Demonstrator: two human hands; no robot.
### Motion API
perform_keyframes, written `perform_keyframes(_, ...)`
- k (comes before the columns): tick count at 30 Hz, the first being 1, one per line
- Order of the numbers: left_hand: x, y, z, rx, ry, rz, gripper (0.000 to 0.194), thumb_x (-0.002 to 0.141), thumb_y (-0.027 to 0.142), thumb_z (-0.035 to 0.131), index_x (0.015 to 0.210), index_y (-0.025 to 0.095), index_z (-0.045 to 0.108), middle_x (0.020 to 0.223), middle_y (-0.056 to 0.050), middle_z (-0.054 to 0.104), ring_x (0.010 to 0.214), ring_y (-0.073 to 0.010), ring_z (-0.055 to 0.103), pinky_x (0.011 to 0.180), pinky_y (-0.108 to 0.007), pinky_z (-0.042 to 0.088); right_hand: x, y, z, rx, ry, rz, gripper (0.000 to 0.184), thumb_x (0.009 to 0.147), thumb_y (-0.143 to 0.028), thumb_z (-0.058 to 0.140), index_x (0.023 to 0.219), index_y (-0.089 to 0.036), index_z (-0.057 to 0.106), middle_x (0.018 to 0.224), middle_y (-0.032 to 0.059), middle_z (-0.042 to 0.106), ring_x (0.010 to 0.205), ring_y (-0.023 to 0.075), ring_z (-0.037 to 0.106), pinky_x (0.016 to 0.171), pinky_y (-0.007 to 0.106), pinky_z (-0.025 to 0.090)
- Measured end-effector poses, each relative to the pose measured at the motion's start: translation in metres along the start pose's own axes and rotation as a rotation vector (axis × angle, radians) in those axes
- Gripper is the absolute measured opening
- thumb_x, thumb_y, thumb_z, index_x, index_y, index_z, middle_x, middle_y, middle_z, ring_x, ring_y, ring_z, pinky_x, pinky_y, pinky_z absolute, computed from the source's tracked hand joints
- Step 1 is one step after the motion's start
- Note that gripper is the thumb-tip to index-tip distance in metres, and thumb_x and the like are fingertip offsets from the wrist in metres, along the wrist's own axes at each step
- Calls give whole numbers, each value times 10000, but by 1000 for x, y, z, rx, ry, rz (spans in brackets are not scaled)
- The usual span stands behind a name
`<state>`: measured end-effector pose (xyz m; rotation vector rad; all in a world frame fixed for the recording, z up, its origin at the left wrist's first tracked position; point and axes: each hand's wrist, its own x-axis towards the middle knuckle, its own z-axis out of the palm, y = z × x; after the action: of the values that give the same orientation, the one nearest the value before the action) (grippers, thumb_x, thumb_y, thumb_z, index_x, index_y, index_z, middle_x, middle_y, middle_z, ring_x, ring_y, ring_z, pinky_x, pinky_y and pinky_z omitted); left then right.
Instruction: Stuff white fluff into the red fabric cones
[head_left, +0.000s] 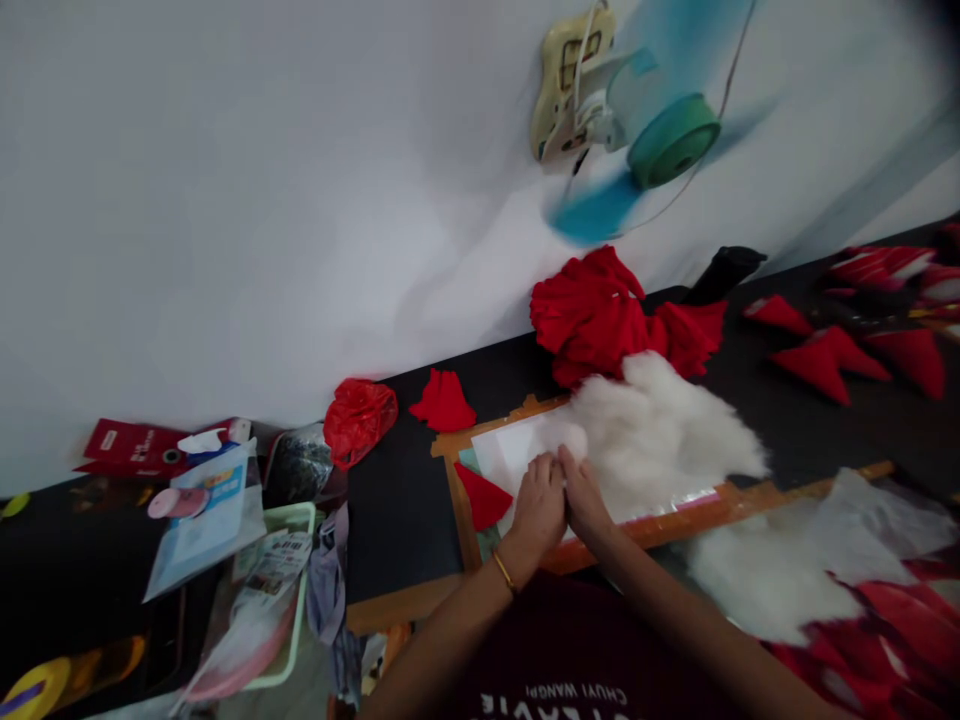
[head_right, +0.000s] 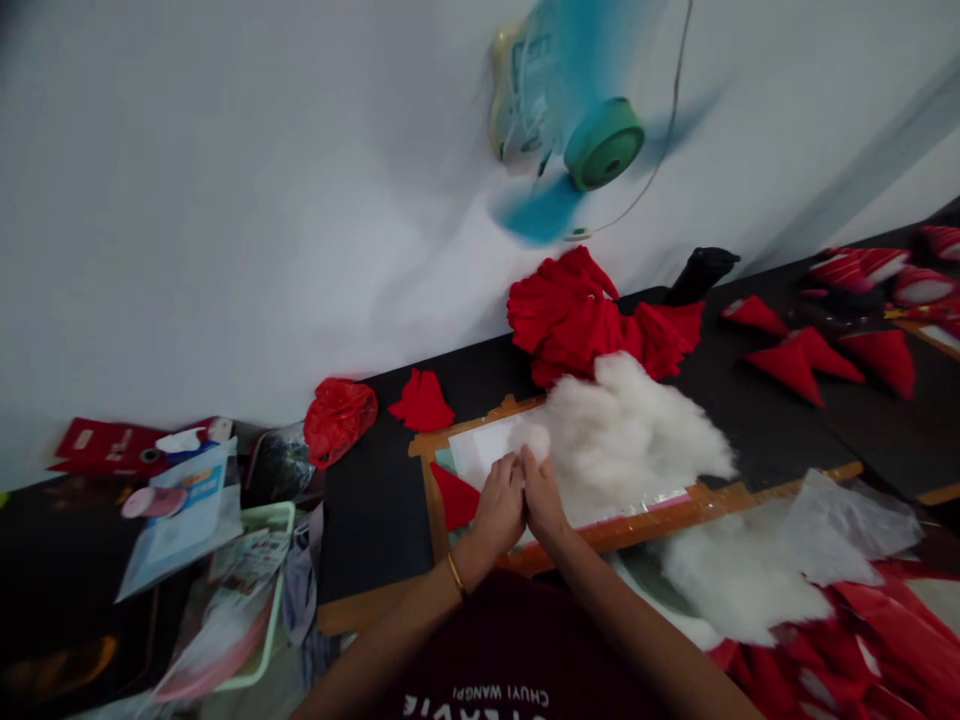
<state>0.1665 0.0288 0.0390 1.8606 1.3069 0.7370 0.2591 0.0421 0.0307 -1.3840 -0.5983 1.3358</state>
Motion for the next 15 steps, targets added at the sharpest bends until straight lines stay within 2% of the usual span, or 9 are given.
perform_keyframes(2, -6, 4, -9, 28, -102, 124, 555, 805, 51, 501, 1340, 200, 519, 1420, -150, 532, 1374, -312, 435, 1166, -541, 358, 6, -2, -9, 45, 11, 25, 332, 813, -550, 598, 685, -245, 571, 658, 29, 657, 657, 206, 606, 598, 318, 517)
perform_keyframes(4, -11, 6, -16, -9, -83, 152, 576, 813, 51, 497, 1365, 214, 496, 1472, -144, 481, 1401, -307, 400, 1149, -541, 383, 12, -4, -18, 61, -5, 37, 270, 772, -509, 637, 722, -246, 609, 684, 37, 678, 630, 204, 599, 570, 320, 505)
perform_keyframes(6, -13, 4, -22, -138, 63, 21, 554, 831, 74, 508, 1361, 231, 481, 1430, -143, 499, 1297, -280, 499, 1026, -471, 498, 16, -6, -26, 88, -54, 85, 274, 745, -493, 672, 828, -232, 668, 740, 49, 708, 613, 197, 599, 539, 308, 489)
perform_keyframes(8, -11, 1, -24, -310, 157, -197, 530, 823, 120, 572, 1333, 229, 474, 1308, -136, 545, 1028, -214, 627, 806, -355, 566, 18, -6, -30, 120, -116, 146, 345, 732, -483, 703, 943, -210, 698, 785, 56, 725, 587, 179, 589, 493, 281, 461)
perform_keyframes(10, -7, -1, -24, -517, 120, -408, 536, 797, 180, 649, 1299, 220, 465, 1166, -95, 564, 748, -130, 626, 631, -277, 539, 17, -4, -29, 156, -132, 167, 471, 720, -454, 732, 1124, -218, 674, 869, 46, 738, 578, 158, 584, 474, 258, 452)
perform_keyframes(11, -5, 0, -23, -622, 81, -488, 539, 788, 207, 672, 1284, 216, 460, 1105, -68, 562, 666, -102, 605, 595, -263, 526, 16, -3, -28, 166, -118, 155, 565, 718, -435, 741, 1237, -244, 624, 924, 33, 740, 573, 145, 579, 471, 250, 455)
perform_keyframes(13, 0, 2, -20, -798, 61, -579, 495, 793, 230, 673, 1241, 205, 464, 1015, -27, 550, 605, -84, 590, 585, -260, 523, 13, 0, -23, 166, -97, 122, 729, 730, -408, 737, 1406, -305, 485, 1009, 9, 734, 556, 126, 566, 467, 240, 458)
perform_keyframes(15, 4, 4, -15, -882, 144, -605, 402, 808, 202, 635, 1181, 194, 486, 955, -8, 542, 619, -90, 592, 608, -261, 524, 10, 2, -19, 120, -114, 94, 741, 768, -411, 707, 1452, -312, 437, 1052, 11, 731, 576, 127, 577, 483, 242, 471)
